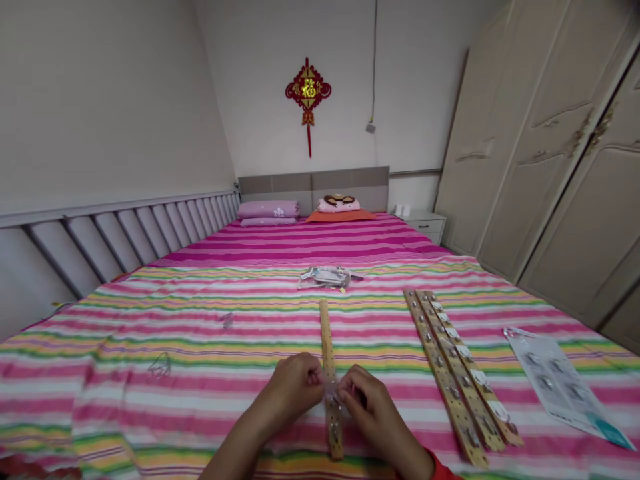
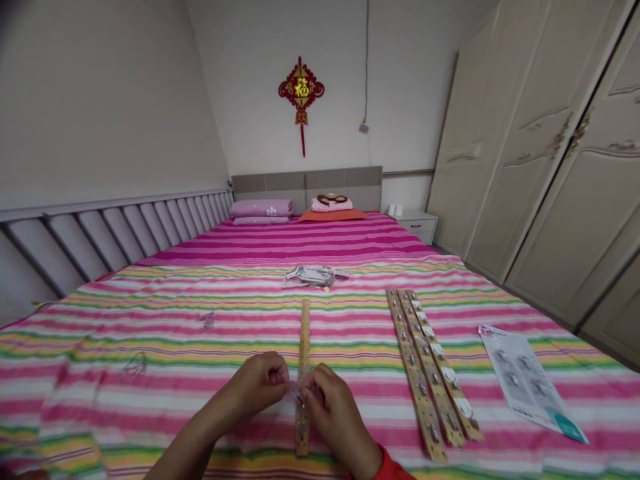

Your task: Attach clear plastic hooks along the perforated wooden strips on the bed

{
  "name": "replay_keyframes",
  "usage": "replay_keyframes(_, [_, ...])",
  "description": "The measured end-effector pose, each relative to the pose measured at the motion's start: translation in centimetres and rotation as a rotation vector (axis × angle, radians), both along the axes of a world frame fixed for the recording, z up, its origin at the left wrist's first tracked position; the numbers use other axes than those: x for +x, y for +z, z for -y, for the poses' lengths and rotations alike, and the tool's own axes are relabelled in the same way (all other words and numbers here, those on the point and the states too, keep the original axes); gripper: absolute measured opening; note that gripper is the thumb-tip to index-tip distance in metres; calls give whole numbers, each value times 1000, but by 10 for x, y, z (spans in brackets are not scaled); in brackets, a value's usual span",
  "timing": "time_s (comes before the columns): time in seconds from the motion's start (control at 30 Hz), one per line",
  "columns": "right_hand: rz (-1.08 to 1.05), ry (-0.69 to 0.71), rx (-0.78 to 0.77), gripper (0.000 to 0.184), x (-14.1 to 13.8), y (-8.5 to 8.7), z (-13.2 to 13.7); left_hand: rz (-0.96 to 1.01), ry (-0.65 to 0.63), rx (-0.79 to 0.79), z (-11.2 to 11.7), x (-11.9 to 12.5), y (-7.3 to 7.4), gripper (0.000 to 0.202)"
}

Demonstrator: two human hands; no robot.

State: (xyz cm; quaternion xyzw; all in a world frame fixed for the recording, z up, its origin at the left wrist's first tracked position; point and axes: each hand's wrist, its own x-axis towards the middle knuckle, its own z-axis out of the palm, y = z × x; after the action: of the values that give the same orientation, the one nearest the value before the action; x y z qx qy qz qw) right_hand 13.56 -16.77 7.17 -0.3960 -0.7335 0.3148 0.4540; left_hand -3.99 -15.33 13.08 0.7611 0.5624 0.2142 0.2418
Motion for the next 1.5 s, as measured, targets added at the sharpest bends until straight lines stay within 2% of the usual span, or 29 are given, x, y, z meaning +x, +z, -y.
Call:
replay_keyframes(0.13, [-104, -25, -108, 19, 2, -9, -6, 364, 68, -37, -5, 1, -8, 22])
replay_keyframes(0.3, [-533, -120, -464, 25, 3, -23, -31, 759, 169, -132, -23, -2, -33, 26])
replay_keyframes(0.4, [-714, -134, -609, 29, 0, -32, -50, 852, 186, -188, -35, 1, -57, 28])
replay_keyframes(0.5, [-731, -110, -663, 28, -7, -42, -63, 885, 244, -221, -46, 7, -78, 30])
replay_keyframes(0.67, [-721, -115, -715, 23, -19, -56, -78, 1000, 371, -333, -61, 14, -96, 35])
replay_keyframes(1.0, [-677, -256, -608, 17, -30, -78, -104, 932, 456, -294, -83, 17, -114, 20])
replay_keyframes(1.2, [-644, -293, -588, 21, -32, -87, -107, 840, 474, -234, -90, 18, -119, 11])
replay_keyframes(1.5, [-630, -334, -554, 17, -34, -93, -107, 710, 491, -212, -95, 15, -131, 13])
